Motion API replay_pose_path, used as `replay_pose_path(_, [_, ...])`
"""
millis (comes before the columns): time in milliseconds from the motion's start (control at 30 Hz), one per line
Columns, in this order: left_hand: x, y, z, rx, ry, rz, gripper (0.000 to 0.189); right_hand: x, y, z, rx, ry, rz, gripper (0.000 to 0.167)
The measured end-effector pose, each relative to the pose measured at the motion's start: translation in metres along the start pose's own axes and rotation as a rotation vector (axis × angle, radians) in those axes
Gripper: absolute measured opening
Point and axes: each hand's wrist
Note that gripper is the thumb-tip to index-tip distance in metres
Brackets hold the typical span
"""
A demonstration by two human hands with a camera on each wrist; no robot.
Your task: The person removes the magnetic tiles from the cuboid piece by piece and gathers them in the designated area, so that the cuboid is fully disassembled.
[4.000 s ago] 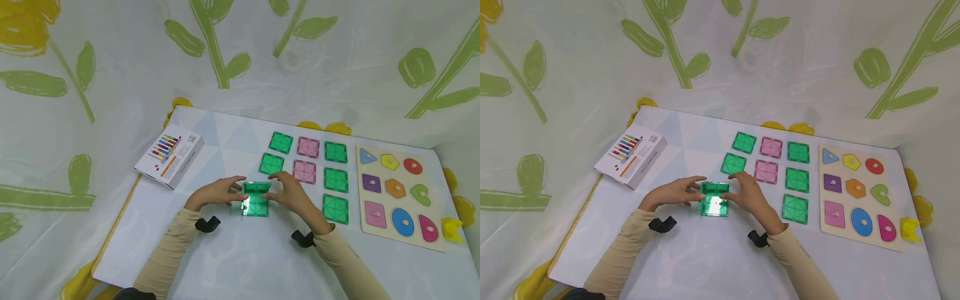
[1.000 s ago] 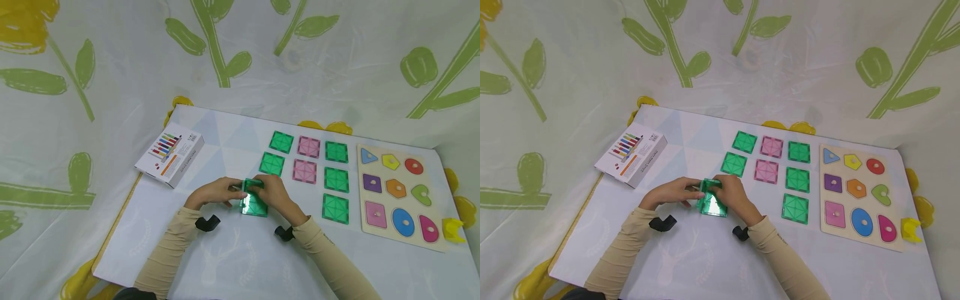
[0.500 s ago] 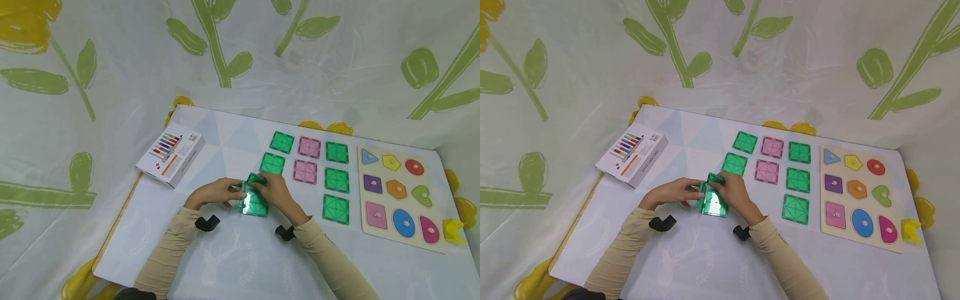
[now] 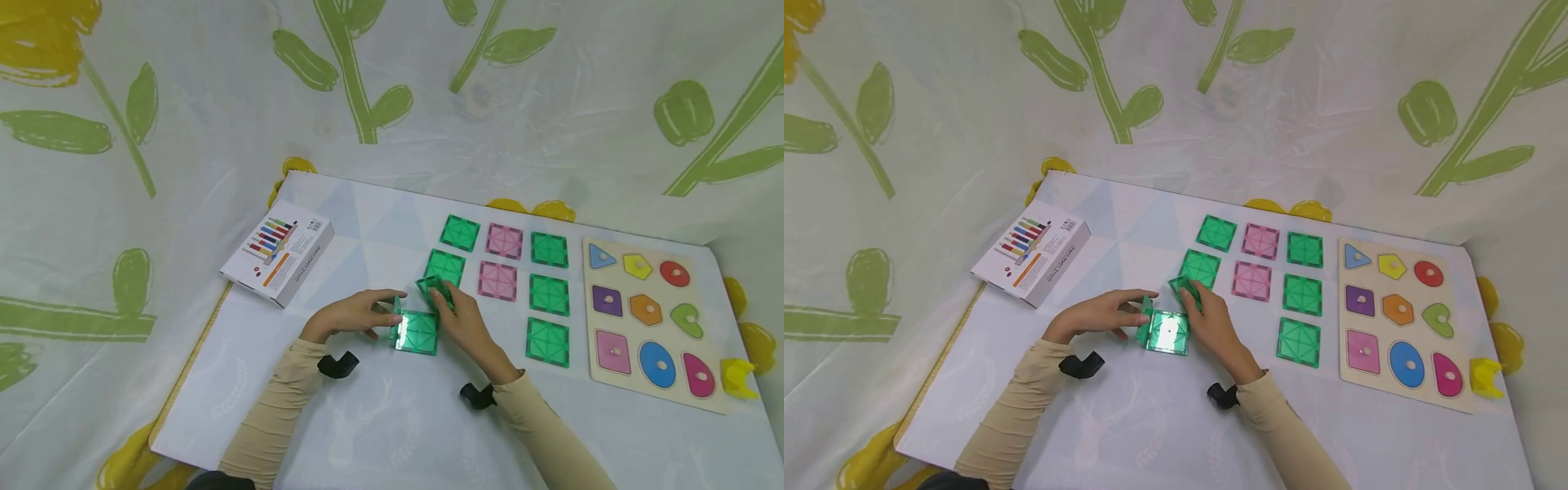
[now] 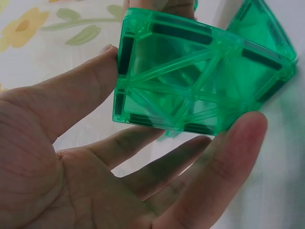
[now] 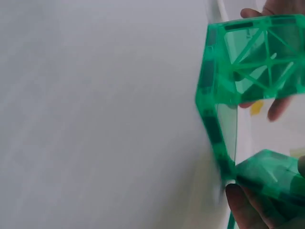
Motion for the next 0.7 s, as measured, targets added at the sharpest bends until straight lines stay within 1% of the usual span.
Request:
replay_pose_path(33, [0.0, 0.0, 0.0, -0.001, 0.002, -0.001, 0.063, -0.002, 0.002, 0.002, -0.017, -0.003, -0.009, 0.056])
replay_pose_path(67, [0.0, -0.001, 0.0, -0.002, 0.004, -0.001, 0.063, -0.005, 0.005, 0.004, -0.029, -0.01, -0.018, 0.055])
replay_pose_path(200, [0.0, -0.001, 0.0, -0.003, 0.007, -0.008, 0.062, -0.016, 0.012, 0.013, -0.096, -0.013, -0.052, 0.039])
replay_pose_path(267, [0.0, 0.0, 0.0, 0.002, 0.011, -0.019, 0.062, -0.021, 0.016, 0.019, -0.124, -0.004, -0.087, 0.037])
replay_pose_path(333, [0.0, 0.001, 0.001, 0.007, 0.018, -0.026, 0.062, -0.025, 0.02, 0.025, -0.144, -0.006, -0.132, 0.04])
replay_pose_path(433, [0.0, 0.003, 0.001, 0.012, 0.037, -0.04, 0.061, -0.031, 0.026, 0.033, -0.164, -0.036, -0.212, 0.052])
replay_pose_path(500, [0.0, 0.003, 0.002, 0.014, 0.048, -0.045, 0.061, -0.034, 0.03, 0.037, -0.173, -0.066, -0.249, 0.053])
replay_pose_path(600, [0.002, 0.003, 0.002, 0.02, 0.058, -0.059, 0.061, -0.039, 0.035, 0.039, -0.208, -0.08, -0.264, 0.053])
replay_pose_path(700, [0.003, 0.003, 0.002, 0.027, 0.061, -0.074, 0.06, -0.041, 0.039, 0.041, -0.246, -0.042, -0.249, 0.052])
Point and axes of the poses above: each hand's wrist, its own y-axis away from the middle knuckle, its own z-axis out of the back of the hand, x = y × z, and after that the axes turned 4 degrees about z, right-handed
